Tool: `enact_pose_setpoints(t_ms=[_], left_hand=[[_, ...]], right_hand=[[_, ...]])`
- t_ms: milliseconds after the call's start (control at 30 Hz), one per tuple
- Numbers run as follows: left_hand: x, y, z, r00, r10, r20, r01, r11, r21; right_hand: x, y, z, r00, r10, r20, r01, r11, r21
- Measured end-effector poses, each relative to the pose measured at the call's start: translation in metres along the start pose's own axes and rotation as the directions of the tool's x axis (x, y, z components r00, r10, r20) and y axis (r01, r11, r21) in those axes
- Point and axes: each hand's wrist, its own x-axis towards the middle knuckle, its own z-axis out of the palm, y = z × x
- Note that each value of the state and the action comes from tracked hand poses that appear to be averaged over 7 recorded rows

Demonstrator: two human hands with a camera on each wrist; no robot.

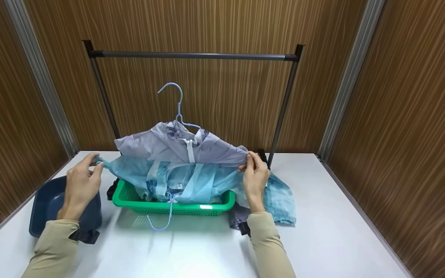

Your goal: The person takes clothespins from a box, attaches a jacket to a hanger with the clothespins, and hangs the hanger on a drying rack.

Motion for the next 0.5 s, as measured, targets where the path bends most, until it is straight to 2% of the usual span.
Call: enact_pose_setpoints(t_ms=[133, 233, 333, 400, 500], left_hand=[[-0.001, 0.016, 0.007, 0.996, 0.088, -0.031, -0.090, 0.994, -0.055], [0.000, 0.028, 0.013, 0.985, 0.164, -0.056, -0.167, 0.983, -0.070], [0.003, 0.040, 0.020, 0.964, 0.250, -0.095, -0.257, 0.963, -0.075], [0.006, 0.048, 0.024, 0.944, 0.304, -0.128, -0.315, 0.946, -0.080], [0.009, 0.061, 0.031, 0.919, 0.357, -0.169, -0.375, 0.923, -0.091]], right_hand=[[-0.002, 0.000, 0.000, 1.000, 0.005, 0.001, -0.005, 1.000, -0.005], [-0.002, 0.000, 0.000, 1.000, 0.007, 0.004, -0.007, 1.000, -0.014], [-0.002, -0.001, 0.001, 1.000, 0.010, -0.002, -0.010, 1.000, -0.014], [-0.002, -0.001, 0.001, 1.000, 0.013, -0.006, -0.013, 1.000, -0.012], [-0.002, -0.002, 0.000, 1.000, 0.018, -0.001, -0.018, 1.000, -0.015]])
